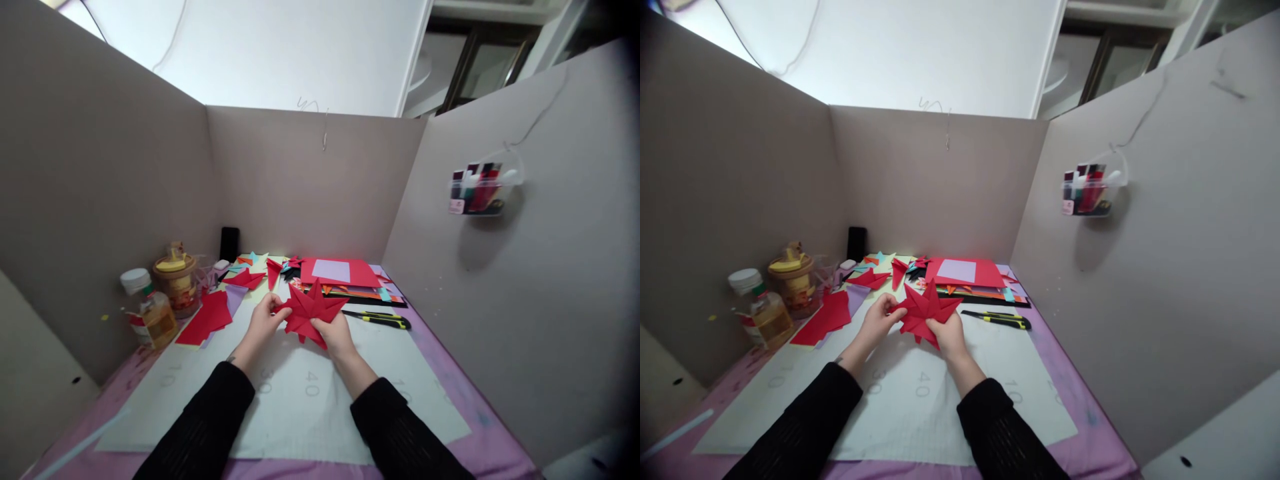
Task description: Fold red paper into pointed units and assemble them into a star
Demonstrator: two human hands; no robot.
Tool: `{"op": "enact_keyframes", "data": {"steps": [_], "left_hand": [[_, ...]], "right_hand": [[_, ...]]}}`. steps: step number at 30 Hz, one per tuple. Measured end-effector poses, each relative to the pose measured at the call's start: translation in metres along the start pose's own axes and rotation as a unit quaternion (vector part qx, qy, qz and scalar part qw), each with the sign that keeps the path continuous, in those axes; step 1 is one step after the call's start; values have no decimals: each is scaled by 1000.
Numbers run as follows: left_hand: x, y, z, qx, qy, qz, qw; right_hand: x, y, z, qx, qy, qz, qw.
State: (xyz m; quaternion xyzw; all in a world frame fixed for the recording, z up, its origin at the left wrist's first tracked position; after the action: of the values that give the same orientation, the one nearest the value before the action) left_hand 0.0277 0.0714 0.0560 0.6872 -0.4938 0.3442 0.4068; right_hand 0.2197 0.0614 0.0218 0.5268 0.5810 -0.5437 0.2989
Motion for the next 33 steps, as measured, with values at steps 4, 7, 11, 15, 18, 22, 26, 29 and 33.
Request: {"op": "enact_keyframes", "data": {"steps": [4,7,11,15,18,22,26,29,33], "left_hand": [[1,1,1,15,-15,7,1000],[6,-2,2,-8,-31,7,999],[11,-6,3,-38,-44,0,998],[13,-9,4,-55,-42,-8,998],[14,-10,3,-60,-41,-16,997],[17,-11,4,-61,-55,-35,996],[14,-10,5,-53,-61,-57,995],[12,-8,5,-44,-65,-73,994],[14,-6,5,-37,-75,-90,992]], "right_hand": [[5,1,-1,2,-11,-16,1000],[4,1,-1,5,-14,-24,1000],[-1,1,0,8,-12,-34,999],[-2,0,0,-1,-10,-31,999],[-1,1,0,-2,-2,-21,1000],[0,2,-1,3,4,1,1000],[-1,-5,1,-28,-2,-16,999],[-1,-15,5,-68,-12,-44,997],[0,-16,7,-69,-33,-69,995]]}}
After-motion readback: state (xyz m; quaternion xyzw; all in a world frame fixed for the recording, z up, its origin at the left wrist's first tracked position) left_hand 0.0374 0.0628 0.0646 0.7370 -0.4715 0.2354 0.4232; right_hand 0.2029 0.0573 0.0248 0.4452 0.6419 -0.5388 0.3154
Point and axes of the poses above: each hand's wrist, its own z-axis away from the middle knuckle, its own y-axis out of the back of the hand, x = y × z, the point moved 10 cm from there along -z, towards the middle knuckle, and after that the axes turned 5 degrees about x, right-handed, at the moved point
